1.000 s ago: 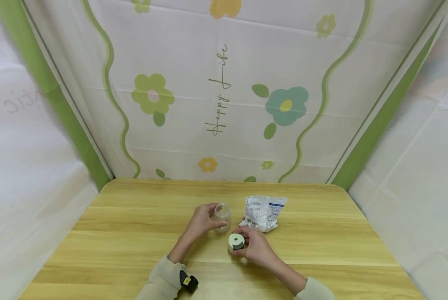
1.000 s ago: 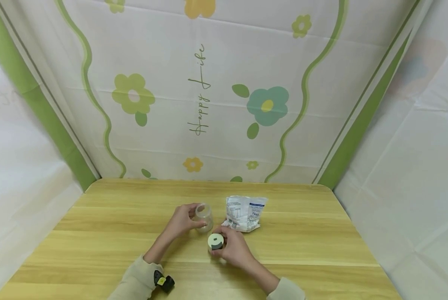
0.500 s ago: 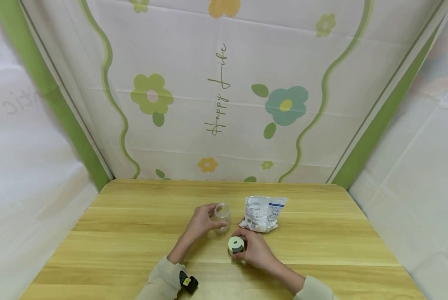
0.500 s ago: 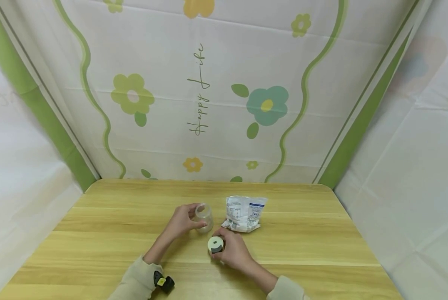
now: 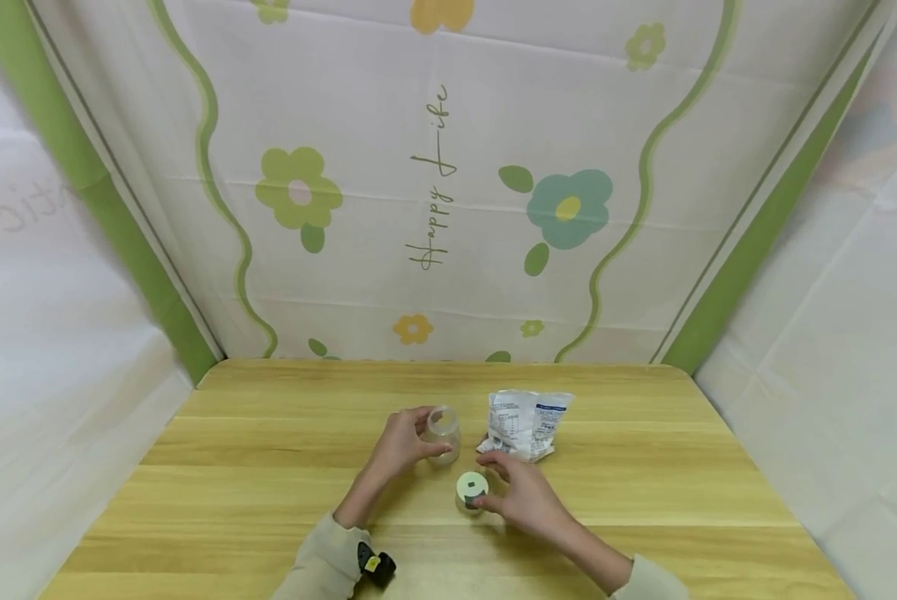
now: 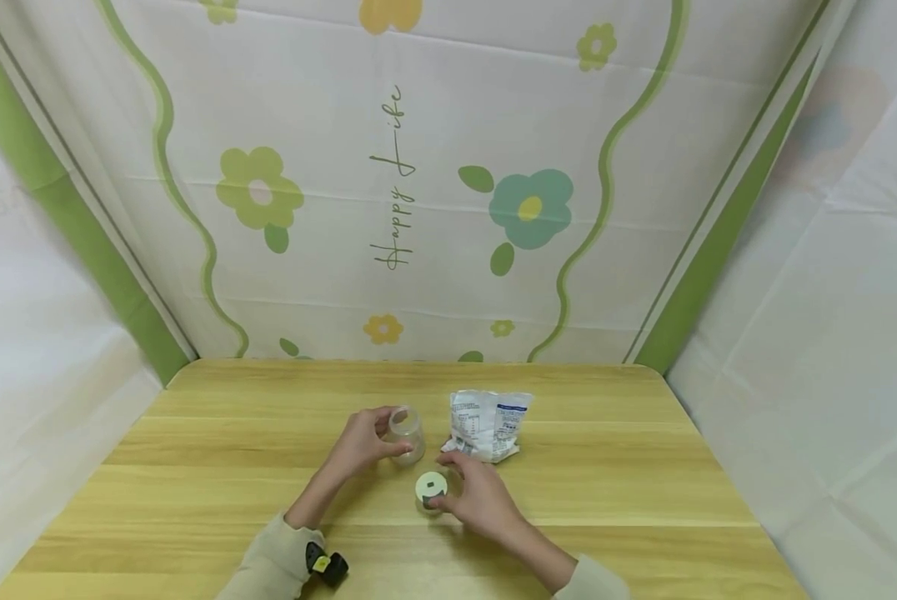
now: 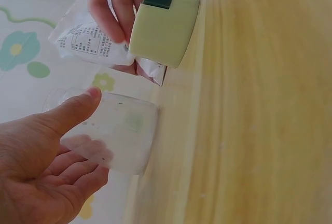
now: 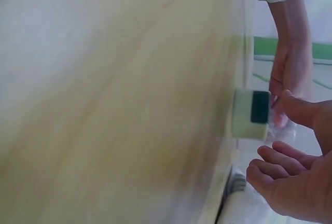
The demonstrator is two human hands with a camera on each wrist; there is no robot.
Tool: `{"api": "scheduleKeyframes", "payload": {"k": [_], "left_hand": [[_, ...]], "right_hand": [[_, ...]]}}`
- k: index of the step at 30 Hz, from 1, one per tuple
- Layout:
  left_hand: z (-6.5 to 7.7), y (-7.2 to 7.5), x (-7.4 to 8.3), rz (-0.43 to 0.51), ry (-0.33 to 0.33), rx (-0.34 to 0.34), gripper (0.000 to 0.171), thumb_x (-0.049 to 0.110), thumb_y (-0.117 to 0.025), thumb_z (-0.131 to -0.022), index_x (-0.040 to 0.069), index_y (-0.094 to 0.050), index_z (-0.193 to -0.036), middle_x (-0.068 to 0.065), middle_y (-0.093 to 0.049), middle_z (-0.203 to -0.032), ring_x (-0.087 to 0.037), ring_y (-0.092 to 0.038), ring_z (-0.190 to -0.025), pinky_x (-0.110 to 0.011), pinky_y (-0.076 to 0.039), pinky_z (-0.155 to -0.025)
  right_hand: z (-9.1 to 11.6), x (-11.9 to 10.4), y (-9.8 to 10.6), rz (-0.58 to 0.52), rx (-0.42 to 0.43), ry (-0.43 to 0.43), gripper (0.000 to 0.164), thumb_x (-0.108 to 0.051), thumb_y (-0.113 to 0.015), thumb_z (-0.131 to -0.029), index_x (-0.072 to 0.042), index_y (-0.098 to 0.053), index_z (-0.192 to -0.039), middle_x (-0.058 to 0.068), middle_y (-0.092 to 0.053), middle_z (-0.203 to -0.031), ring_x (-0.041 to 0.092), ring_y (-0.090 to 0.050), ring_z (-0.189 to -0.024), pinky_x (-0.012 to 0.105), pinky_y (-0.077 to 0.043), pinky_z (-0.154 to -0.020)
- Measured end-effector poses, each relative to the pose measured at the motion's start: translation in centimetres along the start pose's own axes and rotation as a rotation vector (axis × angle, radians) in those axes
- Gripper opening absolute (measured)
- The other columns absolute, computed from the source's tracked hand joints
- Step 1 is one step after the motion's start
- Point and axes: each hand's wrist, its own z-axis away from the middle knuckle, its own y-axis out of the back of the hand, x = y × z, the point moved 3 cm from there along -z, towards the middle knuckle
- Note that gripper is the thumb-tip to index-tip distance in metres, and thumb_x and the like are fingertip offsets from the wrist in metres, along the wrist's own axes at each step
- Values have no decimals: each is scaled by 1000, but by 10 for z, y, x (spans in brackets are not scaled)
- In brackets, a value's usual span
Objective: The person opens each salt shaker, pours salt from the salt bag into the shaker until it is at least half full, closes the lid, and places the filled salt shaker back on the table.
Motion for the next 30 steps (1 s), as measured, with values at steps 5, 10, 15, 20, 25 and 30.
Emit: {"api": "scheduleKeyframes", "payload": {"k": [5, 10, 15, 20, 25, 30], "left_hand": [[-1, 0, 1, 18, 2, -5, 60, 19, -86, -77, -5, -63, -128, -25, -65, -127, -40, -65, -116, -46, -55, -95], [-1, -1, 1, 5, -9, -2, 62, 21, -87, -77, -5, -62, -128, -25, -65, -127, -40, -65, -116, -45, -55, -95], [-2, -1, 1, 11, -5, -5, 63, 22, -87, -77, -6, -62, -129, -25, -65, -128, -41, -65, -116, -45, -55, -95], [-1, -1, 0, 9, 5, -5, 65, 23, -87, -77, -6, -61, -129, -25, -64, -129, -41, -64, -117, -44, -55, -95], [-1, -1, -1, 12, 15, -2, 66, 23, -87, -77, -6, -61, -129, -25, -64, -130, -41, -64, -117, -45, -55, -96], [0, -1, -1, 7, 17, 0, 65, 23, -87, -77, -6, -61, -129, -25, -64, -129, -40, -64, -117, -45, -55, -95]], "right_hand": [[6, 5, 12, -99, 14, -38, 52, -17, -81, -83, 0, -60, -127, 19, -64, -131, 37, -61, -123, 42, -51, -100], [14, 11, 23, -146, 47, -70, 47, -10, -79, -83, 0, -61, -125, 21, -65, -129, 38, -61, -123, 40, -52, -99], [21, 16, 31, -164, 78, -79, 45, -7, -78, -84, -1, -61, -125, 19, -66, -129, 37, -62, -122, 39, -53, -99], [26, 22, 36, -171, 83, -76, 47, -6, -78, -83, 0, -60, -126, 21, -65, -130, 37, -62, -122, 37, -53, -99], [30, 28, 43, -160, 103, -94, 46, -7, -78, -83, -1, -61, -125, 20, -65, -129, 37, -62, -121, 36, -54, -98], [33, 35, 51, -173, 125, -123, 46, -7, -78, -84, 0, -60, -126, 20, -65, -130, 36, -62, -122, 34, -53, -98]]}}
